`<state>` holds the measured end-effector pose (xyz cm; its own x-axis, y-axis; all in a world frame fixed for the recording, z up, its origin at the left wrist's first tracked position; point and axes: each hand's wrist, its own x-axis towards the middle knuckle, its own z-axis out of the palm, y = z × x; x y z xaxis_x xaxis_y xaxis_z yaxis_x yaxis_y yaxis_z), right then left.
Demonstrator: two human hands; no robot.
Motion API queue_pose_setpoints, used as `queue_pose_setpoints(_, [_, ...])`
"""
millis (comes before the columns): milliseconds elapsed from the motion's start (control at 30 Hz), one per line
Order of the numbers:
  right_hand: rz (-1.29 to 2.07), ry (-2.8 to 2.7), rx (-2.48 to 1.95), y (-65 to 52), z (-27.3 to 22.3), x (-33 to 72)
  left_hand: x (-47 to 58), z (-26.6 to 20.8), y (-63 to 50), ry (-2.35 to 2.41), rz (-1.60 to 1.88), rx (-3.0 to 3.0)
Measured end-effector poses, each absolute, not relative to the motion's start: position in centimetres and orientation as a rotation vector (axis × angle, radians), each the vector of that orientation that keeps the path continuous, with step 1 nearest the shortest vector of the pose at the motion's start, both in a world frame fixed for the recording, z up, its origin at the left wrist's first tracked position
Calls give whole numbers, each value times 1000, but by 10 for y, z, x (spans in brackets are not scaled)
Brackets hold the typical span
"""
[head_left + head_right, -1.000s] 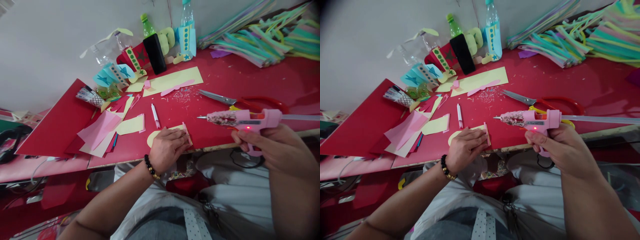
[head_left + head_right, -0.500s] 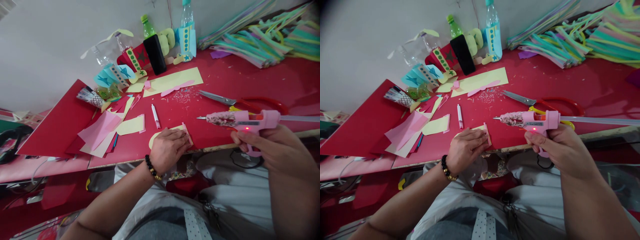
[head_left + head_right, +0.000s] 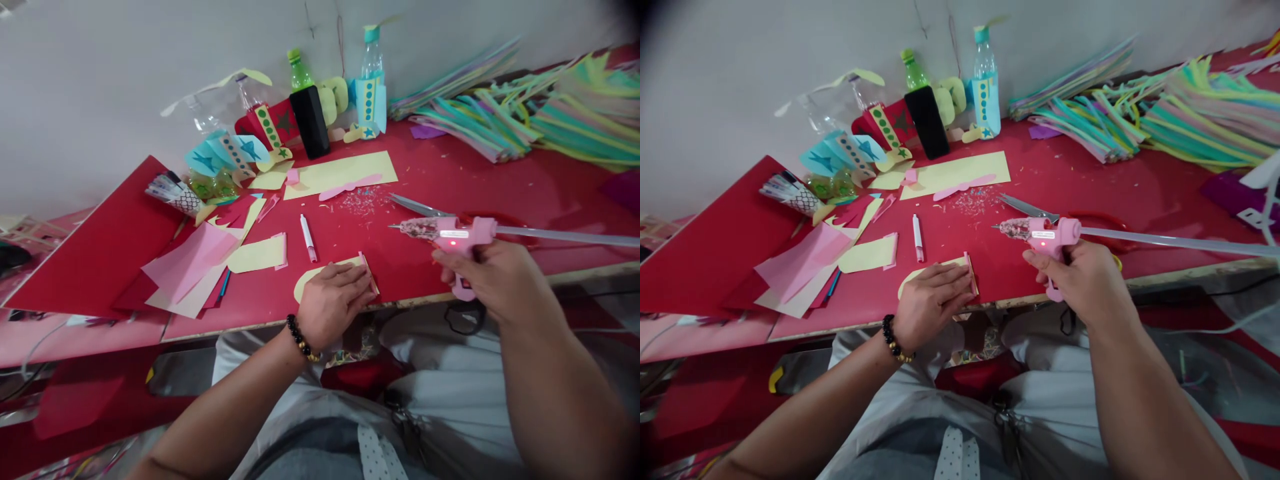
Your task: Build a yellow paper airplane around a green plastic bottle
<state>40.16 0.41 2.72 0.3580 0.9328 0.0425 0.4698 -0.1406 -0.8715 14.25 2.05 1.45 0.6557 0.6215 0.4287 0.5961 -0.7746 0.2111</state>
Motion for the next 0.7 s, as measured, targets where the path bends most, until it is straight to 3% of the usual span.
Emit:
queue_pose_setpoints(233, [728, -1208, -1801, 17, 31, 395, 141, 15, 21, 1037, 750, 2800])
queue_pose_setpoints(433, [906, -1038, -1578, 14, 25, 397, 140, 13, 21, 1026, 771, 2798])
queue_pose_setpoints(533, [617, -1206, -1741, 10, 23, 403, 140, 13, 21, 1030, 766, 2795])
queue_pose_setpoints(700, [-272, -1508, -1806, -2, 28, 402, 140, 13, 21, 1026, 770, 2779])
